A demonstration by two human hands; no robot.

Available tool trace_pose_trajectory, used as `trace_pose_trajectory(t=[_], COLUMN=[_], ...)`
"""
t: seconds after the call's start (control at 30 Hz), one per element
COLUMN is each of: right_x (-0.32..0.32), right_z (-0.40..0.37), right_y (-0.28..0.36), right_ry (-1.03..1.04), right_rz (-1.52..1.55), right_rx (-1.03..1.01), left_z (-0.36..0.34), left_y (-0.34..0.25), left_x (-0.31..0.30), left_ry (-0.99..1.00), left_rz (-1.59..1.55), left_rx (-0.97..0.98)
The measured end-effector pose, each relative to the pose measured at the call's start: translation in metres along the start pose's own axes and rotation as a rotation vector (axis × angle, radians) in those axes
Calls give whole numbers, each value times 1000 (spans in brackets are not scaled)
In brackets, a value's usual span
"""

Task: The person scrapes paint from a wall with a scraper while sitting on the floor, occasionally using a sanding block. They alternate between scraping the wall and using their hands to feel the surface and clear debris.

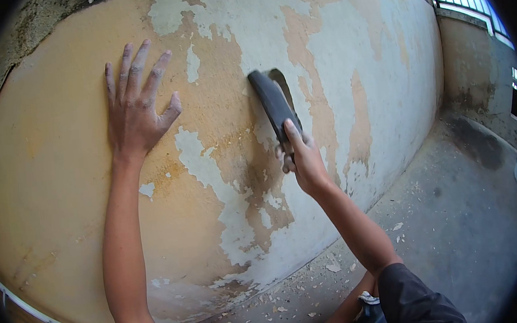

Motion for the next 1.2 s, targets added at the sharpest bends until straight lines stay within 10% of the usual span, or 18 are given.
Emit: trace_pose_trajectory(t=[0.97, 1.2], right_x=[18, -4], right_z=[8, -80], right_y=[15, -81], right_ry=[-178, -129], right_rz=[-249, -200], right_rx=[-227, 85], left_z=[-2, -3], left_y=[2, 4], left_x=[0, 1], left_ry=[-33, -30], left_rz=[-13, -6], left_rx=[-22, -31])
Point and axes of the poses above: each hand's wrist, its own z-axis towards the middle knuckle, its own x-axis out of the palm, y = z × x, the point moved 3 cm from there along z, towards the middle knuckle, and after that the axes turned 7 degrees about -z, right-handed, at the moved point
